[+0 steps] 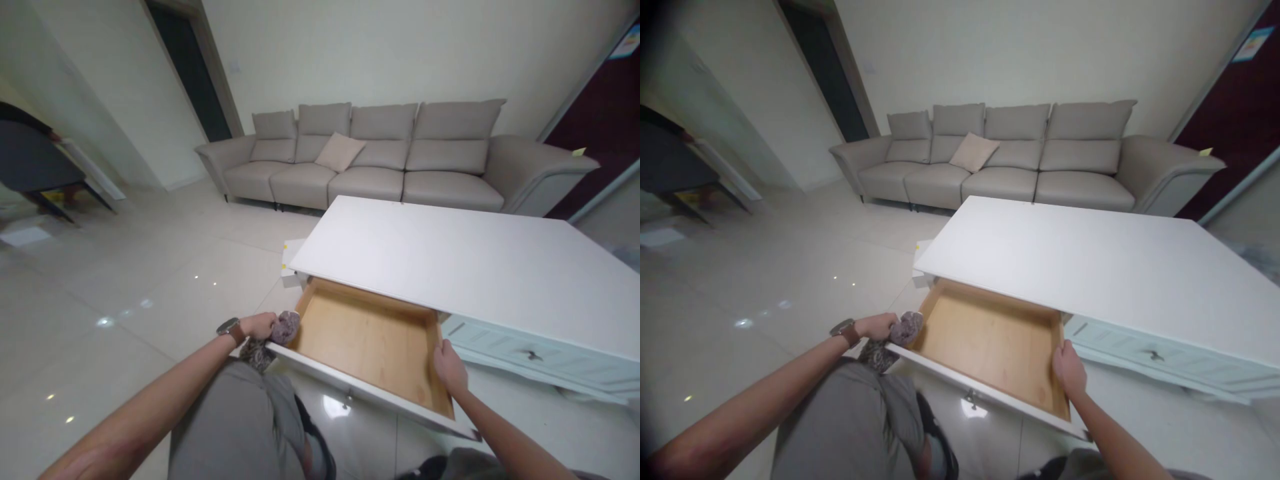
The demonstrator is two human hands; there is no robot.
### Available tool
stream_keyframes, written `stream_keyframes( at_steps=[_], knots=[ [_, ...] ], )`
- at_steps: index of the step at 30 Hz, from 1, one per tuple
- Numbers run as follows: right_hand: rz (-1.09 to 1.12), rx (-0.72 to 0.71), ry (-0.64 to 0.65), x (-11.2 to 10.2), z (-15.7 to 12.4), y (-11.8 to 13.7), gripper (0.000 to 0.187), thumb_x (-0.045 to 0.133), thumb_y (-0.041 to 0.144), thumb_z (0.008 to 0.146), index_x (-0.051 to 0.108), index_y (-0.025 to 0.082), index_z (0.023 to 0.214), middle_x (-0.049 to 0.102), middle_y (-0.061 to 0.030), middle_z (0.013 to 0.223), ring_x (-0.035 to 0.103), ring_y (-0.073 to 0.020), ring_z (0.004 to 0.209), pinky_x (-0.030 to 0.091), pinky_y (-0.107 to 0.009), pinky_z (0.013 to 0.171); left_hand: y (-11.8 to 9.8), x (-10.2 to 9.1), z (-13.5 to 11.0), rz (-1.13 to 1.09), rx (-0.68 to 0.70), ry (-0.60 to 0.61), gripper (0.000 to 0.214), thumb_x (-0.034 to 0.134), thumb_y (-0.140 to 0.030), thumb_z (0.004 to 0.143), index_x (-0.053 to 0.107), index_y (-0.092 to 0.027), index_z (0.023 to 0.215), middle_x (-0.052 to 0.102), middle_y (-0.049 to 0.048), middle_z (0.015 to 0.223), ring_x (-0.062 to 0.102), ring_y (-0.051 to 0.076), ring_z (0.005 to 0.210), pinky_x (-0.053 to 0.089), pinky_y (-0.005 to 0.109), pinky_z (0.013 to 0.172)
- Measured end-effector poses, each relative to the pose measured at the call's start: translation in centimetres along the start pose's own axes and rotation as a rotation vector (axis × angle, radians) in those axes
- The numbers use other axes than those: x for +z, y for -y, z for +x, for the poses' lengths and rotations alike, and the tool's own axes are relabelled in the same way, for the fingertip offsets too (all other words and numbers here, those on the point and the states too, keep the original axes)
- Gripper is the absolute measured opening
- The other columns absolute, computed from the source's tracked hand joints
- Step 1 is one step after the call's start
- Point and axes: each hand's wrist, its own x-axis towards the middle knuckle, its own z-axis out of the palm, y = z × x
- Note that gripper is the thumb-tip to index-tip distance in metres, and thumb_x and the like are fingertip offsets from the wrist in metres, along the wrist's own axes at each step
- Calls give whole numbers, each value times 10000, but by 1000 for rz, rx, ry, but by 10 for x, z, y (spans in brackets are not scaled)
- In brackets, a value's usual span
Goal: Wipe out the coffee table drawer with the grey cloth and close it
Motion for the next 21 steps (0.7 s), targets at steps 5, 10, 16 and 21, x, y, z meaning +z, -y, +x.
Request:
stream_keyframes(
  at_steps=[5, 10, 16, 21],
  knots=[
    [-17, 5, 2, -4, -2, 0, 476, 145, 431, 1015, 522, 180, 1166, 682, -198, 1142, 675, -320, 1018, 475, -400, 792, -4, -30, 13, -60, -90, 13, 238, 513, -105, 560, 726, -154, 653, 707, -1, 627, 625, 165, 648, 518, 245, 668],
    [-23, 16, -2, -3, -2, -2, 476, 153, 433, 1020, 526, 176, 1166, 682, -206, 1167, 673, -324, 1050, 480, -397, 799, 2, -52, 41, -124, -90, -177, 343, 512, -128, 658, 747, -108, 907, 761, 50, 875, 660, 180, 842, 519, 240, 757],
    [-10, 21, -21, 0, 2, -4, 448, 185, 422, 1015, 527, 179, 1172, 687, -203, 1146, 676, -319, 1033, 482, -406, 815, -4, -28, 67, -5, -90, -266, 254, 538, -107, 746, 735, -136, 902, 763, 82, 922, 675, 178, 878, 519, 249, 800],
    [-22, 26, -23, -1, 2, -5, 426, 206, 439, 1007, 520, 198, 1162, 690, -177, 1117, 674, -308, 1007, 478, -387, 792, -10, -23, 74, 55, -94, -258, 213, 565, -102, 736, 735, -160, 850, 756, 105, 904, 678, 200, 840, 519, 281, 814]
  ],
)
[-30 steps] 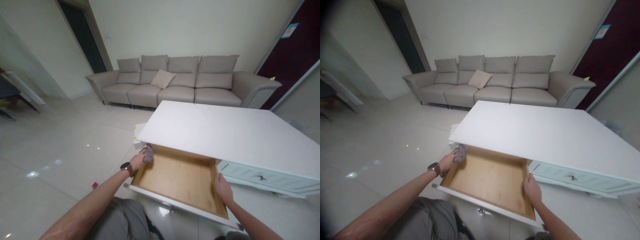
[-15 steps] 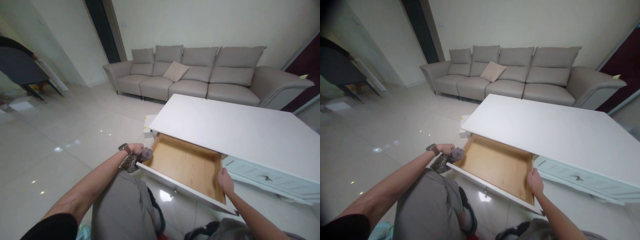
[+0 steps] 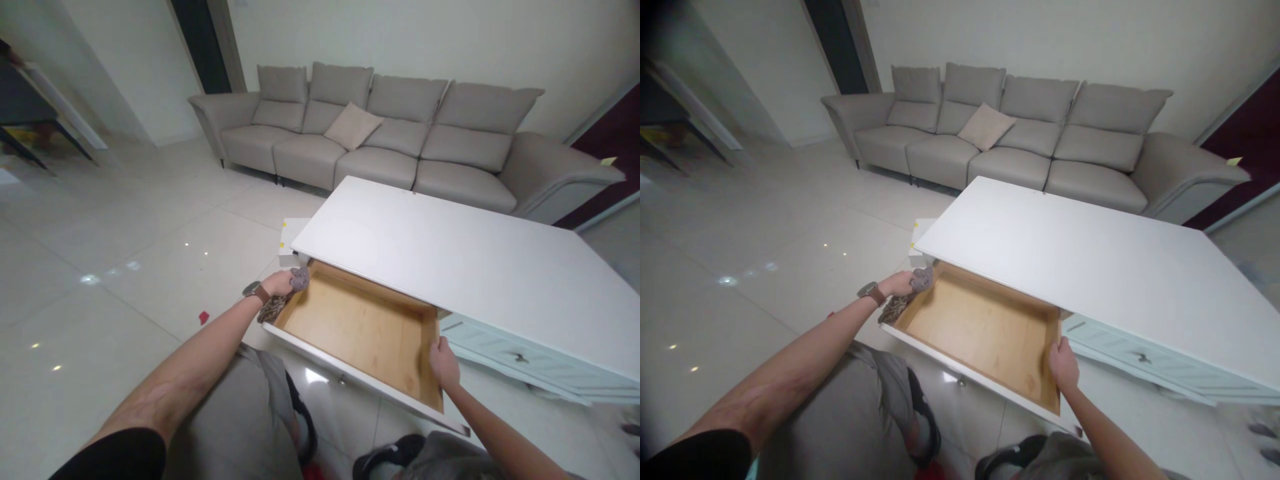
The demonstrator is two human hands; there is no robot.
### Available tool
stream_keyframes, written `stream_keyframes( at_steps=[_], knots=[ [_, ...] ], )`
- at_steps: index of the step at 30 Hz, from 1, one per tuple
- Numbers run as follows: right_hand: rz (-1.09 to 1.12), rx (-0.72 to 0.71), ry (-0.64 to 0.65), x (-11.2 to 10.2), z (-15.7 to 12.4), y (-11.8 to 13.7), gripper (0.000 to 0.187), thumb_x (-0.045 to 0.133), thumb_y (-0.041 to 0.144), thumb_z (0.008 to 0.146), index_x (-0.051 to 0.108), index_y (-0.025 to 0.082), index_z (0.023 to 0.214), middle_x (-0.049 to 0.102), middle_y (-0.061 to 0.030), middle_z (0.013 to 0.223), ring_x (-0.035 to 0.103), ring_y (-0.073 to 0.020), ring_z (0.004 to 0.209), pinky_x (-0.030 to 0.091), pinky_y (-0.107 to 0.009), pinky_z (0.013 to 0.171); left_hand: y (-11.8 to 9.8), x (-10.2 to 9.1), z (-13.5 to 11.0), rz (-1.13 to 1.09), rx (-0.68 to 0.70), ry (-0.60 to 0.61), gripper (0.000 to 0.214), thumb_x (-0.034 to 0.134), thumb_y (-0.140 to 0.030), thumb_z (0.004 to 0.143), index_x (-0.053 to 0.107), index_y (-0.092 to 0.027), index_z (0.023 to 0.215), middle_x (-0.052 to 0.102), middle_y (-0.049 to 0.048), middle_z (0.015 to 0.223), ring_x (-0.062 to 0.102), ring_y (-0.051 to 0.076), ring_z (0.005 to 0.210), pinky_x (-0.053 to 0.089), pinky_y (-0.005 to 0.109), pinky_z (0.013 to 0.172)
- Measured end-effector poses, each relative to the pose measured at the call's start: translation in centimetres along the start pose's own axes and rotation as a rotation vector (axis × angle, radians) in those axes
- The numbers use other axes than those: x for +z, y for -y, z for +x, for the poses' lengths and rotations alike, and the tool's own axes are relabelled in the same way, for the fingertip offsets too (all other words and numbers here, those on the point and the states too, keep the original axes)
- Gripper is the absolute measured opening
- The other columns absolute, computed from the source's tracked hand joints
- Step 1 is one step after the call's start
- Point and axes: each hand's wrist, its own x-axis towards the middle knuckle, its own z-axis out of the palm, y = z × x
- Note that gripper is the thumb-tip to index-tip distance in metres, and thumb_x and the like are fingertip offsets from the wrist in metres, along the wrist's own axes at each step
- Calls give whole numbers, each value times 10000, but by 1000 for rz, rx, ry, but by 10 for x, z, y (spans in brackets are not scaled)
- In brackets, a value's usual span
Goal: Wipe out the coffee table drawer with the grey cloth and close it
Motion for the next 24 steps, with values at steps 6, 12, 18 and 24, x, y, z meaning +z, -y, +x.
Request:
stream_keyframes(
  at_steps=[6, 12, 18, 24],
  knots=[
    [-17, 26, 8, -2, 0, 0, 431, 202, 444, 1006, 530, 216, 1166, 692, -158, 1077, 674, -295, 961, 477, -377, 758, 0, -5, -7, 52, 11, -1, 258, 554, -124, 753, 752, -179, 908, 763, 90, 936, 695, 209, 880, 516, 277, 829],
    [-22, 31, -21, -9, -8, 8, 435, 215, 430, 1007, 532, 200, 1196, 689, -160, 1069, 666, -280, 955, 473, -357, 758, -3, -4, -7, 119, 21, 26, 256, 575, -221, 800, 761, -187, 973, 765, 101, 1005, 703, 233, 963, 513, 288, 855],
    [-45, 42, -24, -10, -10, 11, 396, 298, 427, 985, 535, 189, 1194, 686, -149, 1031, 667, -275, 930, 470, -349, 751, -2, -3, -5, 140, 30, 38, 367, 579, -450, 851, 757, -192, 1043, 762, 128, 1076, 705, 263, 1002, 516, 308, 859],
    [-41, 38, -14, -13, -12, 13, 350, 428, 398, 922, 515, 193, 1191, 694, -142, 1045, 677, -288, 944, 480, -352, 746, -5, -4, -5, 168, 19, 32, 401, 576, -496, 845, 761, -205, 1048, 766, 117, 1085, 710, 254, 1010, 514, 288, 859]
  ],
)
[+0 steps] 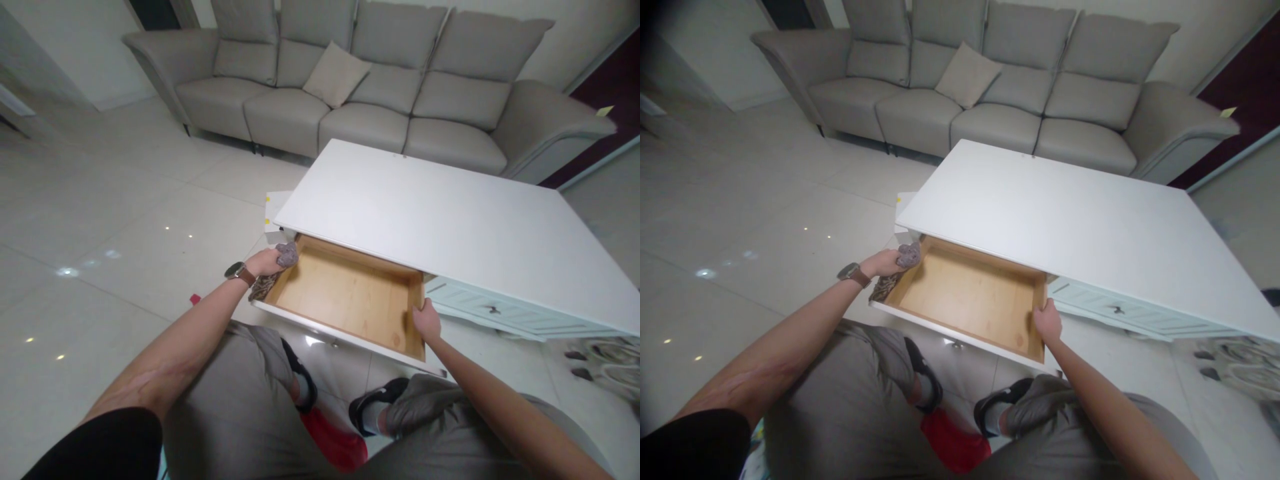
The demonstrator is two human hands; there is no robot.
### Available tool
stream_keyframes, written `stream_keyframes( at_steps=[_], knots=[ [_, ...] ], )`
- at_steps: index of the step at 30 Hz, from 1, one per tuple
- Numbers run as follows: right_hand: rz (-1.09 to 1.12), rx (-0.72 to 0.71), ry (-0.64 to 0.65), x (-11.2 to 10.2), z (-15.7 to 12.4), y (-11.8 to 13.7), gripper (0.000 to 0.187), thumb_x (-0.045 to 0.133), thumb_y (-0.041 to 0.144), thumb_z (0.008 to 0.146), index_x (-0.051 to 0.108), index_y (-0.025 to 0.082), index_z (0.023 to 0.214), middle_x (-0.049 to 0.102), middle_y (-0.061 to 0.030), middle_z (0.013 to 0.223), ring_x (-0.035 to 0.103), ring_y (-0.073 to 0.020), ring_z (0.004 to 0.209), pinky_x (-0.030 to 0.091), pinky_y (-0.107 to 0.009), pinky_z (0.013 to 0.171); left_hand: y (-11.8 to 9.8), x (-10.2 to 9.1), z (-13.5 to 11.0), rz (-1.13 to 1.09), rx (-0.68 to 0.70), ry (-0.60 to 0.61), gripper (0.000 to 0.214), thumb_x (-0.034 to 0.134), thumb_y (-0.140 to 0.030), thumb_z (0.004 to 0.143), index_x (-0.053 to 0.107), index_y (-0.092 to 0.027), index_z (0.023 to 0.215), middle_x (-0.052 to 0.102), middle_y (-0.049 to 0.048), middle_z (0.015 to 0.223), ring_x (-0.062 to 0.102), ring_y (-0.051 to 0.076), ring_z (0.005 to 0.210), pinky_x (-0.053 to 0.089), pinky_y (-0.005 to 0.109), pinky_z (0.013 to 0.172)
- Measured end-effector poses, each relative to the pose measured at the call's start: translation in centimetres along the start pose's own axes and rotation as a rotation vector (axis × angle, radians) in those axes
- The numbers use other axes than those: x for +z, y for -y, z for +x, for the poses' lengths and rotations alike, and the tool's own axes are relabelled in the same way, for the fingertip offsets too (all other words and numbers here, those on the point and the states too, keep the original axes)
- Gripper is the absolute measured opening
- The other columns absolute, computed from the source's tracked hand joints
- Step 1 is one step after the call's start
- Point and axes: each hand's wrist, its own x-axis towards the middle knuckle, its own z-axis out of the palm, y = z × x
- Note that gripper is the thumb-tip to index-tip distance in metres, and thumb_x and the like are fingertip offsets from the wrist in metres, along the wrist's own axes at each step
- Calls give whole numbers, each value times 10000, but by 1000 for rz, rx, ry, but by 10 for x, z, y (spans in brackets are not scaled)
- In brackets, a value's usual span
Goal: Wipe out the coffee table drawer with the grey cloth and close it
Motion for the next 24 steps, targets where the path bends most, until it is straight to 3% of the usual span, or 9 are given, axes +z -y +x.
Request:
stream_keyframes(
  at_steps=[24],
  knots=[
    [26, 10, -2, 1, -1, 1, 330, 477, 356, 901, 507, 199, 1189, 697, -135, 1061, 679, -284, 961, 490, -355, 788, 3, 2, -1, 13, 23, 16, 442, 545, -512, 868, 738, -173, 1075, 757, 134, 1120, 704, 260, 1026, 513, 283, 880]
  ],
)
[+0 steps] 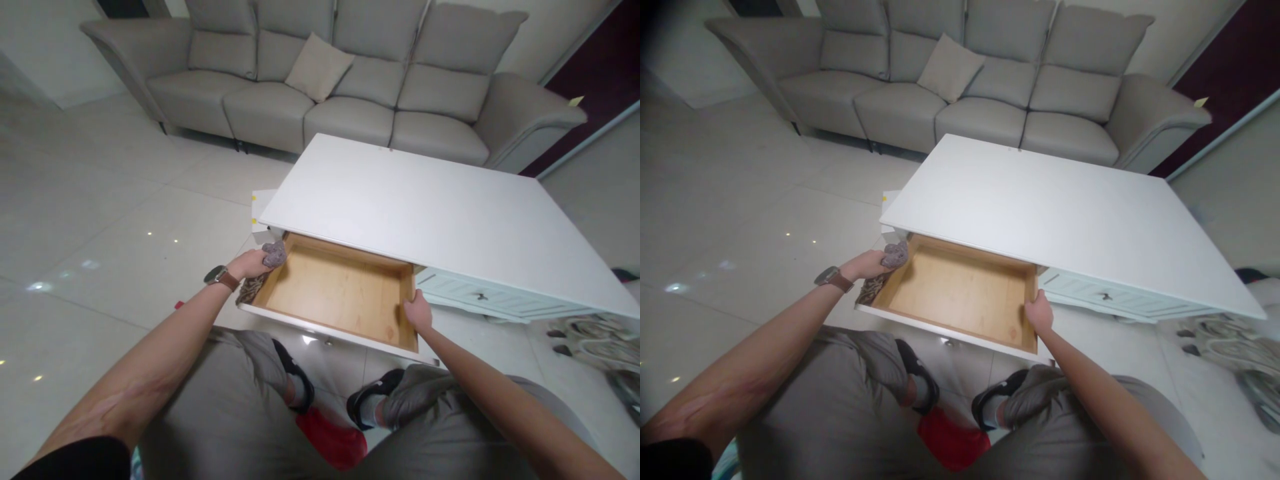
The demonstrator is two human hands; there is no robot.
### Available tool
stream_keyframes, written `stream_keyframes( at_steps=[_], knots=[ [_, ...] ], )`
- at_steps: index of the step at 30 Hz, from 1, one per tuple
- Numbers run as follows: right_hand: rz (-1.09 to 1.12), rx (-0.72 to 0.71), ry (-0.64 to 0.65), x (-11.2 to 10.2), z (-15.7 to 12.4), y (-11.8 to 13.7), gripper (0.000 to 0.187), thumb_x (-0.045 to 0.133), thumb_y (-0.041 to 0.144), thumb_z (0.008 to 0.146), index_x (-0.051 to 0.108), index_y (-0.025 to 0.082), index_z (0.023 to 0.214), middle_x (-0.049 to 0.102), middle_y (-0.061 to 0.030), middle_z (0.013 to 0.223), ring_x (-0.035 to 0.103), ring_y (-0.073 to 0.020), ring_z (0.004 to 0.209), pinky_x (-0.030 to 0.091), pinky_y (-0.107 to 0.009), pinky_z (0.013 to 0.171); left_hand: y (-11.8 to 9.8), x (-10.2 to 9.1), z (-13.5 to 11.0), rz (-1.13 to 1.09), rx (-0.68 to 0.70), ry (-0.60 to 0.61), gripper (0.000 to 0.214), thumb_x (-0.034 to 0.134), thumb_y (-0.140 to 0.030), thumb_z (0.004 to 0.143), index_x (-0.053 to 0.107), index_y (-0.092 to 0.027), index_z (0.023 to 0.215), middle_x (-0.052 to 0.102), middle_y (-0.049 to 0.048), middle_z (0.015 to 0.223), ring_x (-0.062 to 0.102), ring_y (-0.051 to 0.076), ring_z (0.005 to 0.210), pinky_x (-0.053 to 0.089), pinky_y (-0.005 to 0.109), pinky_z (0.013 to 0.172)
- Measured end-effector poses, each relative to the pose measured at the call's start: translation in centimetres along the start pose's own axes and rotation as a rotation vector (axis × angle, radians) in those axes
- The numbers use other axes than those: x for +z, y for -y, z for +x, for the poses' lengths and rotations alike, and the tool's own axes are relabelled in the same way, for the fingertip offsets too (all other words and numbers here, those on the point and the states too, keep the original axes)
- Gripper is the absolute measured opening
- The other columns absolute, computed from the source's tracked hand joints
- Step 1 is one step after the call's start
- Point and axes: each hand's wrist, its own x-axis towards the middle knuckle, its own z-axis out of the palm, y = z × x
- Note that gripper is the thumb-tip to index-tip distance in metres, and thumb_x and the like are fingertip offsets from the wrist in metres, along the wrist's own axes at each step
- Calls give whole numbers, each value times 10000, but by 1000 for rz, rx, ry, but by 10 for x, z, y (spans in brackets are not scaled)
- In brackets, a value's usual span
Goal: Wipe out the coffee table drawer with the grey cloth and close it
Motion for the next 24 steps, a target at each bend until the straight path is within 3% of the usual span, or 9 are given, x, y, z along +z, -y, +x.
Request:
stream_keyframes(
  at_steps=[5, 9, 12, 15, 18, 21, 24],
  knots=[
    [1, -7, 1, 0, 1, 0, 331, 478, 328, 896, 507, 198, 1199, 694, -132, 1042, 676, -277, 958, 488, -354, 794, -23, 5, -5, 90, -70, -35, 401, 495, -414, 900, 729, -163, 1108, 754, 171, 1106, 710, 276, 1020, 512, 305, 889],
    [12, -17, -3, 2, 3, 0, 325, 479, 341, 900, 512, 195, 1188, 692, -133, 1045, 674, -277, 967, 487, -354, 799, -42, -3, -14, 154, -103, -84, 381, 470, -296, 888, 721, -170, 1146, 756, 183, 1075, 718, 302, 979, 522, 342, 861],
    [22, -16, -6, 2, 3, -1, 317, 472, 349, 906, 510, 198, 1182, 694, -131, 1061, 675, -278, 977, 485, -353, 795, -53, -8, -21, 119, -28, -115, 400, 462, -277, 890, 699, -230, 1208, 745, 132, 1170, 701, 282, 1036, 514, 344, 908],
    [29, -8, -7, 1, 1, 0, 312, 470, 343, 905, 512, 196, 1177, 696, -136, 1080, 675, -283, 983, 484, -353, 792, -76, 8, -22, 76, 95, -120, 443, 480, -225, 873, 673, -266, 1269, 736, 100, 1212, 681, 258, 1090, 494, 342, 964],
    [41, -14, -13, -1, -3, 2, 305, 463, 327, 905, 514, 195, 1175, 696, -137, 1092, 675, -283, 989, 486, -356, 799, -112, 40, -15, 7, 178, 28, 407, 500, -190, 857, 712, -225, 1202, 746, 124, 1170, 689, 263, 1065, 503, 358, 947],
    [43, -16, -18, -1, -7, 3, 306, 460, 319, 906, 518, 194, 1180, 694, -137, 1097, 674, -281, 992, 491, -362, 808, -146, 63, -2, -87, 262, 253, 234, 561, -235, 844, 759, -183, 956, 775, 116, 1043, 708, 257, 959, 529, 342, 872],
    [44, -7, -28, 0, -8, 2, 320, 466, 321, 907, 521, 191, 1193, 690, -144, 1103, 671, -283, 999, 494, -365, 819, -171, 66, 6, -136, 317, 270, 232, 549, -289, 875, 753, -186, 921, 777, 91, 1041, 706, 240, 947, 528, 326, 874]
  ],
)
